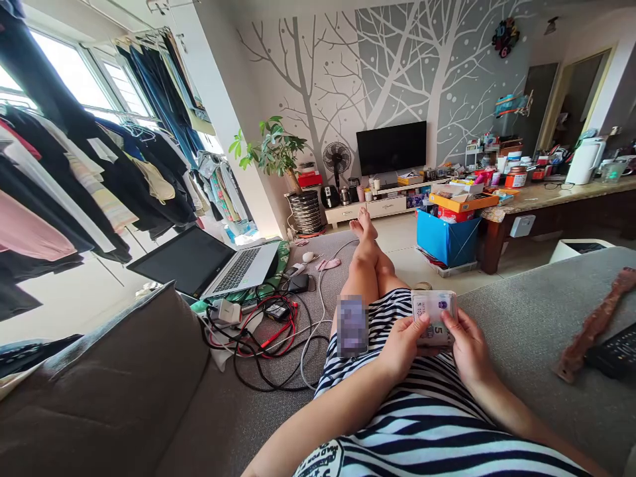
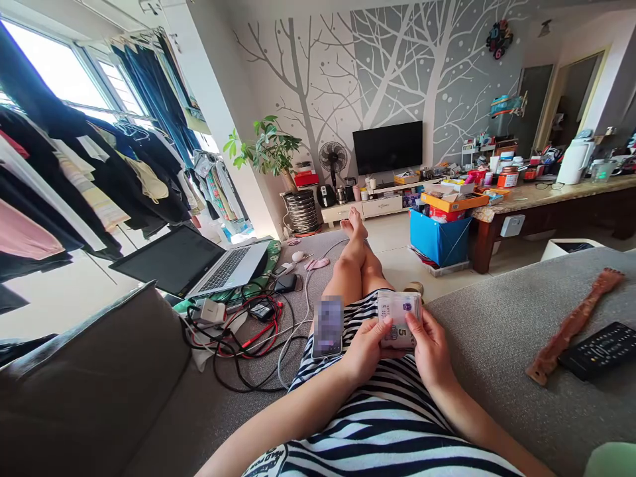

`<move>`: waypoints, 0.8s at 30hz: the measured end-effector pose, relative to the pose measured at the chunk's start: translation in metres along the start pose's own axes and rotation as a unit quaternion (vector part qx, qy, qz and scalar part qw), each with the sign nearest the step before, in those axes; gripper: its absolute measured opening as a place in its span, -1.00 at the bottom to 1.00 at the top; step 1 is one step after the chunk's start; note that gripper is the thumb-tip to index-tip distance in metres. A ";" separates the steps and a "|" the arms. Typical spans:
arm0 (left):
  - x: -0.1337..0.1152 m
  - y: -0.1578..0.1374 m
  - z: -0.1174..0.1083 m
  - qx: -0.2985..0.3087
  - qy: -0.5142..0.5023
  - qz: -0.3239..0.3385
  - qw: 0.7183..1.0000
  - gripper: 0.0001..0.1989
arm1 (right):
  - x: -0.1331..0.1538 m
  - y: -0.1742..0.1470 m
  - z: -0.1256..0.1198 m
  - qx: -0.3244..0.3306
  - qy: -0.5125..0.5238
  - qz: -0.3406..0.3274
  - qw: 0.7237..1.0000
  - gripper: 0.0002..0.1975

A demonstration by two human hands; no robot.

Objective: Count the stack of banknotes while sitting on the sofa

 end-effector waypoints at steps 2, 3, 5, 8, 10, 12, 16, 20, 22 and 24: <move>0.001 0.001 -0.001 0.017 -0.044 -0.013 0.999 -0.53 | -0.002 0.002 -0.001 -0.018 0.031 0.025 0.999 -0.54; 0.001 0.002 -0.002 0.020 -0.065 -0.023 0.997 -0.58 | -0.002 0.002 -0.002 -0.016 0.039 0.038 0.998 -0.54; 0.003 0.004 -0.004 0.021 -0.096 -0.046 0.994 -0.64 | -0.004 0.003 -0.001 -0.003 0.039 0.057 0.998 -0.54; 0.006 0.006 -0.006 0.017 -0.100 -0.062 0.993 -0.65 | -0.004 0.003 0.001 0.021 0.018 0.064 0.998 -0.49; 0.007 0.007 -0.007 -0.002 -0.084 -0.052 0.995 -0.65 | -0.004 0.003 0.004 0.045 0.003 0.062 0.997 -0.44; 0.007 0.006 -0.009 -0.027 -0.075 -0.035 0.996 -0.66 | -0.003 0.003 0.008 0.082 -0.003 0.054 0.995 -0.41; 0.004 0.003 -0.013 -0.071 -0.099 -0.016 0.992 -0.71 | 0.002 0.007 0.006 0.100 -0.059 -0.009 0.993 -0.42; 0.003 0.000 -0.016 -0.097 -0.140 -0.012 0.985 -0.70 | 0.007 0.012 -0.006 0.064 -0.172 -0.068 0.981 -0.53; 0.004 0.000 -0.016 -0.098 -0.144 -0.008 0.985 -0.71 | 0.007 0.013 -0.008 0.093 -0.216 -0.072 0.969 -0.54; 0.006 0.001 -0.016 -0.095 -0.138 -0.008 0.986 -0.72 | 0.007 0.012 -0.008 0.115 -0.249 -0.078 0.959 -0.50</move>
Point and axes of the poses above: each hand's wrist, its own y-axis towards the middle knuckle, its own z-axis out of the palm, x = y × z, the point moved 3 cm from there along y, towards the middle knuckle, and after that the axes turned 15 degrees about -z, right-handed, at the moved point
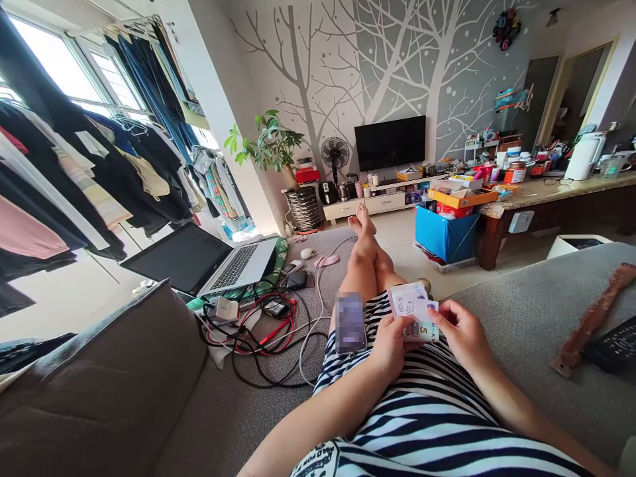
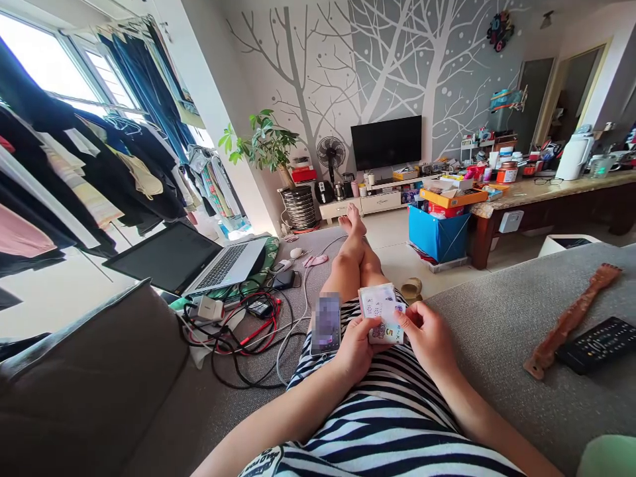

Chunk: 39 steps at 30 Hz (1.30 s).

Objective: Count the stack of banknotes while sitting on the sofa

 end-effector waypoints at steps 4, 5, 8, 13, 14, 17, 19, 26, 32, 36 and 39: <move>0.003 0.003 -0.001 -0.006 -0.007 -0.011 1.000 -0.76 | 0.004 -0.002 0.001 -0.012 -0.044 -0.026 0.999 -0.47; 0.002 0.003 -0.001 -0.011 -0.015 -0.014 1.000 -0.76 | 0.006 -0.003 0.001 -0.016 -0.050 -0.032 0.998 -0.48; 0.000 0.004 -0.001 -0.026 -0.044 -0.030 0.998 -0.75 | 0.012 -0.005 0.001 -0.022 -0.054 -0.050 0.997 -0.51; -0.001 0.004 -0.002 -0.031 -0.072 -0.042 0.996 -0.77 | 0.025 -0.008 0.002 0.008 -0.033 -0.085 0.996 -0.57; -0.001 0.004 -0.002 -0.027 -0.071 -0.040 0.996 -0.77 | 0.028 -0.008 0.003 0.017 -0.026 -0.090 0.995 -0.57; 0.001 0.005 -0.003 -0.014 -0.067 -0.038 0.997 -0.77 | 0.032 -0.009 0.005 0.039 -0.003 -0.095 0.995 -0.58; 0.002 0.006 -0.004 -0.008 -0.065 -0.043 0.997 -0.75 | 0.032 -0.010 0.005 0.047 0.012 -0.096 0.994 -0.59; 0.000 0.003 -0.004 -0.016 -0.055 -0.043 0.997 -0.80 | 0.029 -0.013 0.005 0.057 0.034 -0.092 0.994 -0.56; 0.001 0.003 -0.006 -0.021 -0.049 -0.039 0.998 -0.83 | 0.031 -0.013 0.004 0.054 0.034 -0.090 0.994 -0.55; 0.003 0.004 -0.004 0.011 -0.076 -0.014 0.997 -0.75 | 0.030 -0.014 0.004 0.058 0.067 -0.105 0.990 -0.52; 0.002 0.004 0.001 0.036 -0.103 -0.007 0.994 -0.77 | 0.027 -0.014 0.003 0.048 0.089 -0.101 0.990 -0.48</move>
Point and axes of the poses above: each hand's wrist, its own y-axis towards the middle knuckle, its own z-axis out of the palm, x = y × z, the point moved 3 cm from there along y, towards the middle knuckle, and after that the axes turned 15 degrees about -z, right-handed, at the moved point
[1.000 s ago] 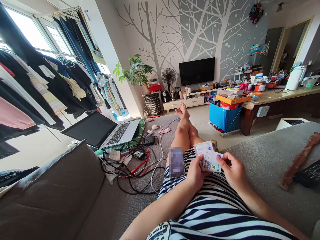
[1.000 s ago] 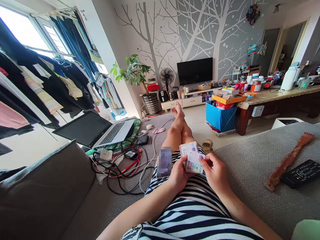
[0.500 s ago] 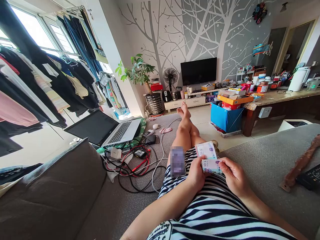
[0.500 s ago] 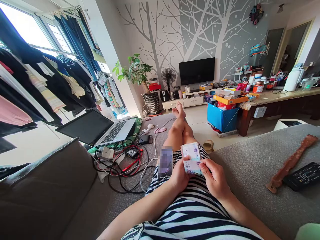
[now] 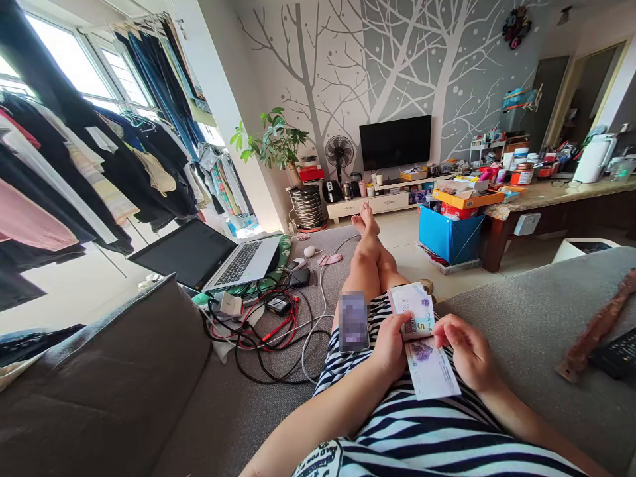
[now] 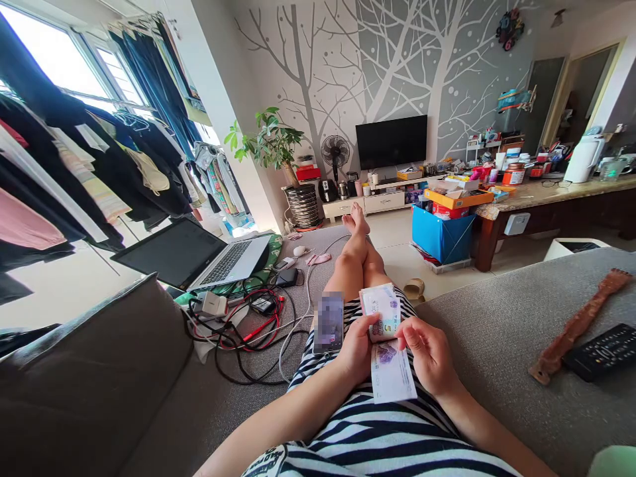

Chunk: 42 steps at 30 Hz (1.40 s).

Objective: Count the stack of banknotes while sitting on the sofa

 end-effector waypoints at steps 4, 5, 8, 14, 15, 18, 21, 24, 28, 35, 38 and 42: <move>0.000 -0.001 0.002 0.008 0.003 0.004 1.000 -0.77 | -0.012 0.001 -0.004 -0.066 -0.050 0.051 0.995 -0.51; 0.001 -0.001 0.001 0.011 0.006 0.006 1.000 -0.76 | -0.015 0.001 -0.005 -0.076 -0.059 0.066 0.993 -0.51; 0.002 0.000 -0.001 0.020 0.012 0.008 1.000 -0.73 | -0.022 0.002 -0.005 -0.071 -0.070 0.092 0.991 -0.51; 0.003 0.002 -0.001 0.031 0.000 0.007 0.999 -0.73 | -0.022 0.002 -0.004 -0.057 -0.089 0.092 0.990 -0.50; 0.003 0.003 -0.001 0.032 -0.006 0.003 0.999 -0.73 | -0.021 0.002 -0.003 -0.058 -0.087 0.091 0.990 -0.51; 0.004 0.006 -0.002 0.022 -0.020 -0.009 1.000 -0.72 | -0.018 0.001 -0.003 -0.055 -0.080 0.083 0.992 -0.54; 0.005 0.008 -0.003 0.018 -0.014 -0.002 1.000 -0.73 | -0.015 0.000 -0.002 -0.042 -0.072 0.069 0.994 -0.58; 0.005 0.009 -0.004 0.023 -0.004 0.006 1.000 -0.72 | -0.012 0.000 -0.001 -0.026 -0.066 0.056 0.996 -0.61; 0.005 0.009 -0.004 0.022 -0.001 0.009 1.000 -0.71 | -0.010 -0.001 -0.001 -0.019 -0.067 0.048 0.996 -0.63; 0.006 0.009 -0.004 0.027 0.007 0.008 1.000 -0.70 | -0.009 -0.001 0.000 -0.022 -0.045 0.044 0.998 -0.68; 0.006 0.011 -0.005 0.027 0.010 0.014 0.999 -0.70 | -0.009 -0.001 0.000 -0.023 -0.045 0.042 0.998 -0.69; 0.006 0.011 -0.005 0.030 0.010 0.012 0.999 -0.70 | -0.008 0.000 0.000 -0.021 -0.049 0.039 0.998 -0.69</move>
Point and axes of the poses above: each hand's wrist, its own y-axis towards the middle knuckle, its own z-axis out of the palm, x = y × z, the point moved 3 cm from there along y, towards the middle knuckle, and after that the axes turned 15 degrees about -z, right-handed, at the moved point
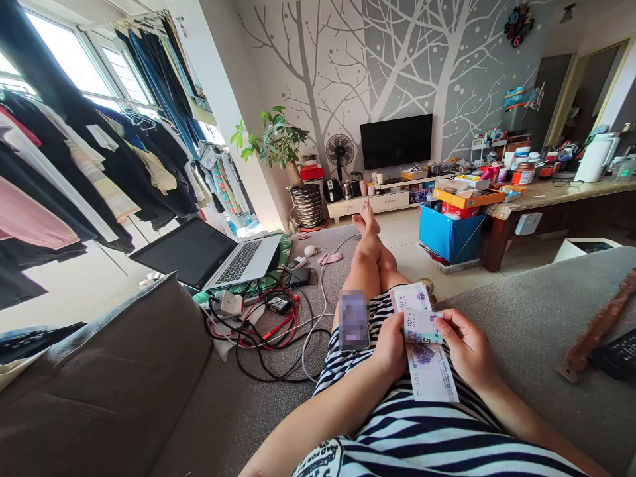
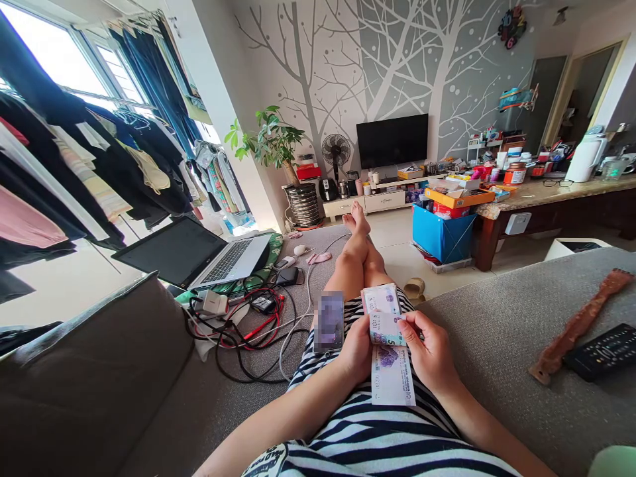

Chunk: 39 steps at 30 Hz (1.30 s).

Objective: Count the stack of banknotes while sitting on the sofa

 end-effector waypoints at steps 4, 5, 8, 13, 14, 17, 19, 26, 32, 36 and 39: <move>-0.001 -0.002 0.001 0.006 -0.003 -0.003 1.000 -0.73 | -0.001 0.000 0.001 0.009 -0.004 0.001 1.000 -0.68; -0.001 -0.003 0.002 0.008 -0.005 -0.005 1.000 -0.74 | -0.001 -0.001 0.001 0.010 -0.004 0.001 1.000 -0.68; -0.002 -0.005 0.002 0.013 -0.012 -0.007 1.000 -0.75 | -0.002 -0.001 0.001 0.013 -0.001 -0.002 1.000 -0.68; -0.002 -0.005 0.003 0.013 -0.016 -0.006 1.000 -0.75 | -0.001 -0.001 0.001 0.018 -0.001 -0.004 1.000 -0.67; -0.002 -0.005 0.003 0.012 -0.016 -0.005 1.000 -0.74 | -0.001 -0.001 0.001 0.019 -0.001 -0.004 1.000 -0.67; -0.002 -0.005 0.003 0.012 -0.014 -0.007 1.000 -0.74 | -0.001 -0.002 0.001 0.023 0.003 -0.002 1.000 -0.66; -0.002 -0.006 0.003 0.013 -0.013 -0.009 1.000 -0.74 | 0.000 -0.002 0.001 0.026 0.008 -0.002 1.000 -0.66; -0.002 -0.006 0.003 -0.003 -0.019 -0.020 1.000 -0.64 | 0.003 -0.002 -0.001 0.028 0.050 -0.039 0.998 -0.57; -0.004 -0.009 0.005 0.000 -0.016 -0.010 1.000 -0.65 | -0.004 -0.001 -0.002 -0.020 0.006 -0.005 1.000 -0.60; -0.004 -0.009 0.005 -0.006 -0.004 -0.006 1.000 -0.67 | -0.013 0.001 -0.002 -0.063 -0.017 0.034 0.997 -0.61; -0.003 -0.008 0.003 -0.006 -0.004 -0.008 1.000 -0.65 | -0.021 0.001 -0.001 -0.065 -0.003 0.057 0.996 -0.59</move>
Point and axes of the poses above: each hand's wrist, its own y-axis towards the middle knuckle, its own z-axis out of the palm, x = y × z, the point moved 3 cm from there along y, towards the middle knuckle, and after that the axes turned 15 degrees about -z, right-handed, at the moved point
